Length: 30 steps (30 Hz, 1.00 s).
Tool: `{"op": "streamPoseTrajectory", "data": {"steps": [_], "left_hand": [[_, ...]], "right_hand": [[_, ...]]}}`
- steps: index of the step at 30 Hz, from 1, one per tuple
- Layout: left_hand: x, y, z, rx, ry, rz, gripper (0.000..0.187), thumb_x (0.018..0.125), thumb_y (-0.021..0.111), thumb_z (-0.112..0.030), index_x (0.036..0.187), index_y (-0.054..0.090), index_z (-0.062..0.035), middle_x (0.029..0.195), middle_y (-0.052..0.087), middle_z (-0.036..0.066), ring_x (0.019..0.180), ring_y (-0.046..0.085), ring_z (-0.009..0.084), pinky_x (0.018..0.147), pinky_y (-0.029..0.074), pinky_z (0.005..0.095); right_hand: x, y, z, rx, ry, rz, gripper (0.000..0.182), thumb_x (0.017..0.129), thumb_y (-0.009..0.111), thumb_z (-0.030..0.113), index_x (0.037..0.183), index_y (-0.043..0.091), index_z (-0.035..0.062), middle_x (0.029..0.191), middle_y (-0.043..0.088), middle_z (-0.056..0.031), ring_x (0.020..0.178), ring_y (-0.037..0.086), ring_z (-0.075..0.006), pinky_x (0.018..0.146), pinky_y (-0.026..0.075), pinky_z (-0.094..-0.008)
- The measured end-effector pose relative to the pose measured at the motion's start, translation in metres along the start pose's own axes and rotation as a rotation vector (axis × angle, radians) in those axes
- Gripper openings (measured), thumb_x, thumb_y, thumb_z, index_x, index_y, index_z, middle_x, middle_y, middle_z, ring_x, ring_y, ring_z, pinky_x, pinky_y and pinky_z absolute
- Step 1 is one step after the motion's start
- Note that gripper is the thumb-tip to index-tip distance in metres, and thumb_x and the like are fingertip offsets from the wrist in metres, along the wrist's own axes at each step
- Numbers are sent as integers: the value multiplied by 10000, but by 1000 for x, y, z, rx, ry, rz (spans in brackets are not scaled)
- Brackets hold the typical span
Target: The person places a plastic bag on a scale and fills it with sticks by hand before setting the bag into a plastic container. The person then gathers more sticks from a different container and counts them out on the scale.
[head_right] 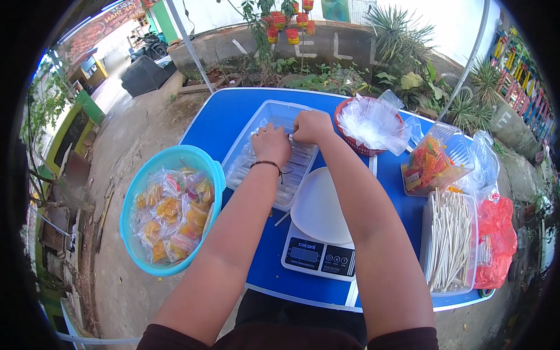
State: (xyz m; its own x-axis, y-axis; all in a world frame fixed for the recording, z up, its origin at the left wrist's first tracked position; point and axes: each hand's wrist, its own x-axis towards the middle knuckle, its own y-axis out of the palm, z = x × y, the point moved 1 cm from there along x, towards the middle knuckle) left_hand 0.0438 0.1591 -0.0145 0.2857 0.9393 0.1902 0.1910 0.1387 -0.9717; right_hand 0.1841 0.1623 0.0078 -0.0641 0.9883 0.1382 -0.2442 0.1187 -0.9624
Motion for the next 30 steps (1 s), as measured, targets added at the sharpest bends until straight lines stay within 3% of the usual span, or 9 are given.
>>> {"op": "streamPoseTrajectory", "data": {"steps": [8,11,21,30], "left_hand": [[1,8,-6,46,-61,28,309,931,521,-269,1205,591,-146,1236,526,66,1192,500,272,1003,362,560],[-2,-4,-8,54,-74,88,353,929,540,-278,1233,567,-101,1292,502,99,1248,485,295,998,409,547],[-4,-10,-10,16,-109,118,323,926,534,-246,1211,584,-104,1258,505,106,1239,483,310,971,427,591],[-5,-10,-11,104,-71,12,352,897,580,-218,1227,561,-98,1269,487,105,1251,470,310,986,420,576]], "right_hand": [[-1,-2,-1,22,-45,71,236,586,714,317,786,769,205,810,721,-51,801,689,-245,727,534,-360],[-1,-3,-1,21,-41,89,239,588,719,321,790,770,206,811,722,-47,800,688,-244,721,532,-355],[1,-8,0,88,-2,207,249,597,723,317,806,774,193,827,725,-62,811,690,-239,719,530,-352],[-1,13,-10,83,-4,-178,166,702,607,148,852,674,164,915,693,-78,921,646,-281,800,497,-410]]}}
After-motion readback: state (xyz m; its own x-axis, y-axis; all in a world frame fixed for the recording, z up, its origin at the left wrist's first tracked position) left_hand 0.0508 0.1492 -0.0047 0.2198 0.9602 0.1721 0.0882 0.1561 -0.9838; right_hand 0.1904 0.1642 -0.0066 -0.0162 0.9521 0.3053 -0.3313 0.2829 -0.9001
